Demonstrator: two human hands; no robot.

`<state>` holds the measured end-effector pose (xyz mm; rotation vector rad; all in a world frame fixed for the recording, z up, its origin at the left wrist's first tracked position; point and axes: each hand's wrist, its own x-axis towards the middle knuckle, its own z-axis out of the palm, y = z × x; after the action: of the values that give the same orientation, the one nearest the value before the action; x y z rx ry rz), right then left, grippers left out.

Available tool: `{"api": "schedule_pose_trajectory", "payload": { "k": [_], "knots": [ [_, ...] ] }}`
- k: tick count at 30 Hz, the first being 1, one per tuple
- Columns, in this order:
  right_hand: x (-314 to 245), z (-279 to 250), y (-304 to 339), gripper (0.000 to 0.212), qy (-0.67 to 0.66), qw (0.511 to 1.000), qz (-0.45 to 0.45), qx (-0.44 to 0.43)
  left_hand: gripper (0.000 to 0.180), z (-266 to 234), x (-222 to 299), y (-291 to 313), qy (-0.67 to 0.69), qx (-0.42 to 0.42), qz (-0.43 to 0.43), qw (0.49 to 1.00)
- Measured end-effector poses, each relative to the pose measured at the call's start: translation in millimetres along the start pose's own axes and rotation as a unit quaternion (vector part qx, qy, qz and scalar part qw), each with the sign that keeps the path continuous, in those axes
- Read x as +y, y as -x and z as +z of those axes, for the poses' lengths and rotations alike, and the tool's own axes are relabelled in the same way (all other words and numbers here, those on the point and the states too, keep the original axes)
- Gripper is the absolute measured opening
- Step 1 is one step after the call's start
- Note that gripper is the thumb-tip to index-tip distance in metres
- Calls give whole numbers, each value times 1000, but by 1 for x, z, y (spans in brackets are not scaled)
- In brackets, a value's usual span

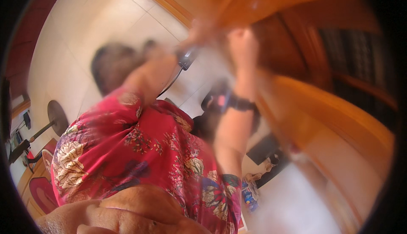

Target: The person wipes the surface of a wooden wardrobe door with a cloth and folds the cloth.

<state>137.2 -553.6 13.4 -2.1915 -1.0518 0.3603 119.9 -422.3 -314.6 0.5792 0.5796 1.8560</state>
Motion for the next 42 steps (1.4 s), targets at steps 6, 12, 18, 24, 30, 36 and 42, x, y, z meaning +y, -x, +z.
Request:
{"api": "schedule_pose_trajectory", "payload": {
  "k": [6,12,18,24,30,36,42],
  "knots": [
    [-12,-14,30,3,-25,996,-91,0,23,-62,-19,-62,565,-64,-397,721],
    [24,-42,48,5,-30,999,6,23,45,-21,-25,-43,-243,-188,-144,941],
    [3,-21,43,9,-46,997,-67,-14,20,-69,-17,-196,120,61,-273,952],
    [14,-39,53,9,-89,995,-29,24,10,32,96,-241,-131,-98,-168,972],
    [2,-34,57,10,-96,989,-116,-3,38,3,137,-357,-126,24,-172,977],
    [-14,-39,65,8,-130,979,-153,-33,33,-22,161,-374,-296,-67,-70,950],
    [30,-37,68,7,-51,992,-114,24,6,48,134,-205,-461,-105,-142,869]
  ]
}}
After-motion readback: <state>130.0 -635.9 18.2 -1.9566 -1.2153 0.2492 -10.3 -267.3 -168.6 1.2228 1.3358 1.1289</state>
